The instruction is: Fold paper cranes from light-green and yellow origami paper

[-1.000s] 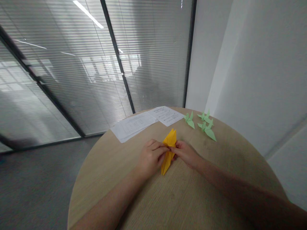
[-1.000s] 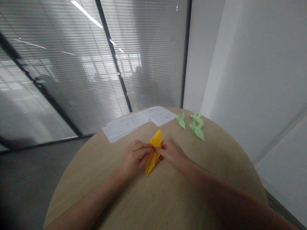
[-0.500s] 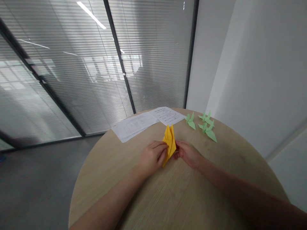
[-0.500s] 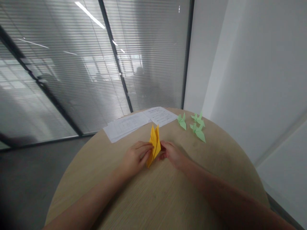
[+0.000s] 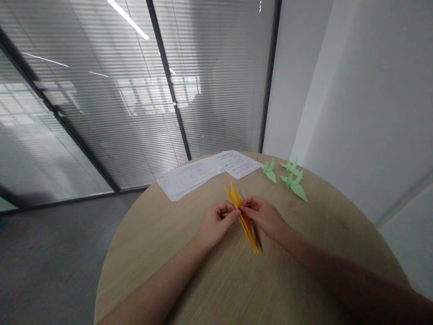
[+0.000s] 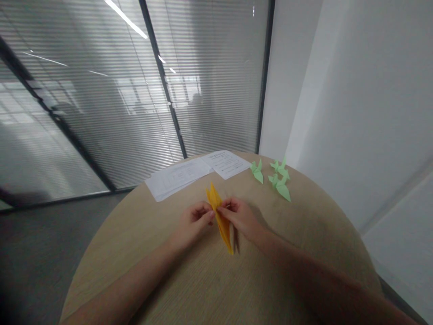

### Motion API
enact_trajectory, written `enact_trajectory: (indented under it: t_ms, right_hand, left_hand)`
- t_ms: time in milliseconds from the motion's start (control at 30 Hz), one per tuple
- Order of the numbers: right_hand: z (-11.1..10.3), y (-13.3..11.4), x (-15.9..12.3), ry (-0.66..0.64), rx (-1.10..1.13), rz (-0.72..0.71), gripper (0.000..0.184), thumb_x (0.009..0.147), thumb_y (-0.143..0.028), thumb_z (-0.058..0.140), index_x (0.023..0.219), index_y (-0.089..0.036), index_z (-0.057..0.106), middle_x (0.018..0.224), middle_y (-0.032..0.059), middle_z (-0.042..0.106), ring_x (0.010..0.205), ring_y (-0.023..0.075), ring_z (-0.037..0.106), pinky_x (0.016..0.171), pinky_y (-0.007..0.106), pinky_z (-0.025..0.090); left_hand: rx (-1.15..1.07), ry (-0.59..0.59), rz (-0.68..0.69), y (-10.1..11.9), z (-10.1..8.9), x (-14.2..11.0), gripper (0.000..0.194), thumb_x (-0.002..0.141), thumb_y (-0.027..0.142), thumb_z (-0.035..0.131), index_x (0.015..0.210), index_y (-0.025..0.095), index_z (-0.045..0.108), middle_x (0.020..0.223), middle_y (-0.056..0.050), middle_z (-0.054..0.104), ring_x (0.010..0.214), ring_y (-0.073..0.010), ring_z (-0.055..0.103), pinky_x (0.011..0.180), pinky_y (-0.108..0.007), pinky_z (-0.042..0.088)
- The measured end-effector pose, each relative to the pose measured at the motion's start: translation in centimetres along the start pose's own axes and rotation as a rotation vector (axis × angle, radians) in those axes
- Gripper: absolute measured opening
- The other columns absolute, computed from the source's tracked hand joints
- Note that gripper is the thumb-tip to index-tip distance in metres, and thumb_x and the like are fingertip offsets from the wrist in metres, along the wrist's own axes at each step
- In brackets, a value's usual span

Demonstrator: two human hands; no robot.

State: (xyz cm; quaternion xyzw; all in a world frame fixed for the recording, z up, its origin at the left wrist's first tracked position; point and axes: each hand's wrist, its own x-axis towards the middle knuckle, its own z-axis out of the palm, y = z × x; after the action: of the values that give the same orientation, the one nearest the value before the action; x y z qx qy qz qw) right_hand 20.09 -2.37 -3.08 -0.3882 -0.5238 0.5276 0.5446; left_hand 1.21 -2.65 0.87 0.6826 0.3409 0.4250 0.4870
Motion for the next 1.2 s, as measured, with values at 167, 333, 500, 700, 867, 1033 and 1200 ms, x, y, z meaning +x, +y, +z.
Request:
enact_trajectory:
  t_ms: [167,333,500,700,867,1033,1200]
  right_hand:
    - [0.2,0.2,0.2,0.079,-0.084,-0.034,0.033,0.071,-0.040,0.085,0.080,-0.025,0.056,0.078,-0.0022,0.067,0.073,0.0178,0.066,0.067,0.029,0.052]
    - [0.4,0.1,0.1,0.106,-0.046,-0.038,0.041,0.073,-0.035,0.083,0.098,-0.028,0.051,0.083,-0.0009,0.074,0.074,0.0211,0.072,0.067,0.032,0.057]
    - [0.4,-0.2,-0.1,0.054,0.010,0.054,0.053,0.075,-0.038,0.083,0.114,-0.029,0.049,0.093,0.0018,0.079,0.082,0.0257,0.077,0.067,0.036,0.061]
    - [0.2,0.0,0.0,-0.037,0.000,0.144,0.047,0.074,-0.041,0.085,0.111,-0.026,0.062,0.105,0.0073,0.079,0.099,0.0317,0.077,0.083,0.045,0.062]
    - [0.3,0.1,0.0,-0.064,0.025,0.129,0.042,0.073,-0.043,0.086,0.106,-0.027,0.067,0.109,0.0072,0.079,0.106,0.0324,0.074,0.095,0.048,0.058]
    - [0.2,0.2,0.2,-0.031,0.040,0.130,0.042,0.072,-0.038,0.084,0.109,-0.028,0.067,0.109,0.0068,0.079,0.104,0.0317,0.074,0.092,0.045,0.058]
    - [0.2,0.3,0.4,-0.010,0.068,0.124,0.045,0.070,-0.042,0.086,0.108,-0.027,0.067,0.110,0.0077,0.078,0.103,0.0317,0.074,0.088,0.044,0.058]
  left_hand:
    - [-0.286,-0.001,-0.138,-1.2,0.3,0.5,0.050,0.077,0.054,0.085,0.100,0.021,0.056,0.073,0.002,0.067,0.062,-0.0135,0.063,0.059,-0.024,0.047]
    - [-0.269,0.060,-0.226,-2.2,0.0,1.1,0.056,0.077,0.041,0.086,0.120,0.017,0.060,0.073,0.000,0.071,0.066,-0.0166,0.068,0.061,-0.025,0.048]
    - [-0.297,0.160,-0.257,-2.3,-0.6,1.3,0.052,0.077,0.035,0.084,0.120,0.016,0.063,0.084,-0.005,0.076,0.075,-0.0203,0.073,0.069,-0.030,0.055]
    - [-0.223,0.150,-0.201,-1.9,-0.2,1.2,0.042,0.076,0.031,0.083,0.111,0.015,0.067,0.083,-0.004,0.077,0.072,-0.0183,0.071,0.069,-0.029,0.053]
    - [-0.120,0.094,-0.166,-1.4,0.2,1.0,0.030,0.080,0.027,0.077,0.107,0.017,0.070,0.089,-0.006,0.079,0.079,-0.0202,0.073,0.073,-0.031,0.054]
    - [-0.161,0.046,-0.180,-1.3,0.2,1.1,0.031,0.083,0.031,0.075,0.111,0.016,0.070,0.091,-0.007,0.079,0.081,-0.0207,0.073,0.074,-0.032,0.055]
    - [-0.203,0.094,-0.253,-1.5,-0.2,1.3,0.034,0.077,0.032,0.080,0.104,0.015,0.070,0.082,-0.005,0.075,0.071,-0.0179,0.070,0.067,-0.030,0.055]
